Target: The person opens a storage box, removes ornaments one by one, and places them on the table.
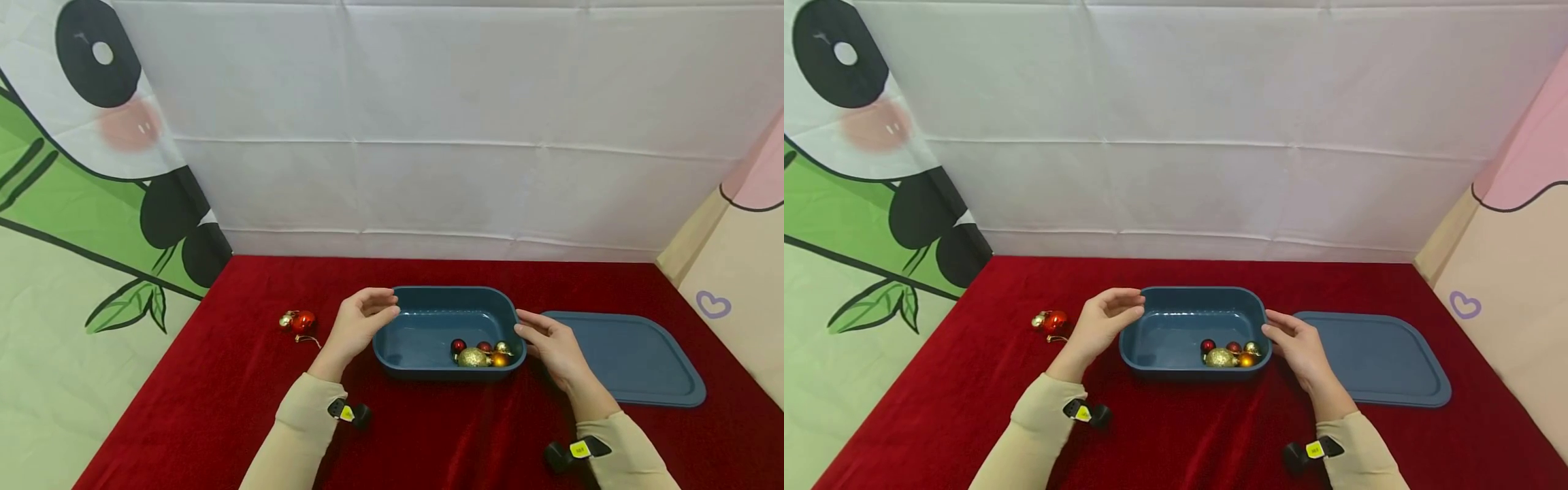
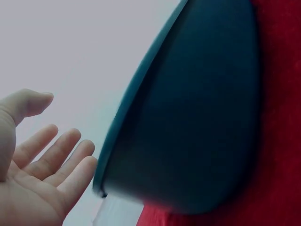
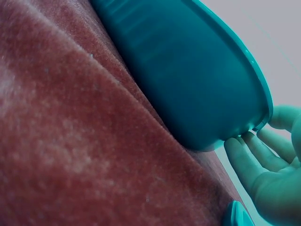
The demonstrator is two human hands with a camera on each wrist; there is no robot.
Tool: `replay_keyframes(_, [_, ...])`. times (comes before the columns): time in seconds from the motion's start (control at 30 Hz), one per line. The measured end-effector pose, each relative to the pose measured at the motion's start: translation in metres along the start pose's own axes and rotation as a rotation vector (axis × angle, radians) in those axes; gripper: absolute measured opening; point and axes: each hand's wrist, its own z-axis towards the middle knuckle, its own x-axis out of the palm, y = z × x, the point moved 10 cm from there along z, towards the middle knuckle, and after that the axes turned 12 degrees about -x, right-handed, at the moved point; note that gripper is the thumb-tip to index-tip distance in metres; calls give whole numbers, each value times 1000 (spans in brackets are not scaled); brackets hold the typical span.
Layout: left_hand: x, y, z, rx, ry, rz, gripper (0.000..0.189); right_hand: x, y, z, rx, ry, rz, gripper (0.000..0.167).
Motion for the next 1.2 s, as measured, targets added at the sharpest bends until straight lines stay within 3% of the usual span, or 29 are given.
replay_keyframes(0.3, [35,-3,0,15,116,50,39,0,1,-1,-7,-3,-6,59])
replay_keyframes(0.5, [53,1,2,2,158,99,41,1,1,-2,-8,-3,-8,58])
replay_keyframes(0.87, [81,3,3,32,260,193,40,2,0,-3,1,-6,-12,60])
replay_keyframes(1.2, [96,6,4,-1,305,275,39,3,0,-4,0,-9,-4,59])
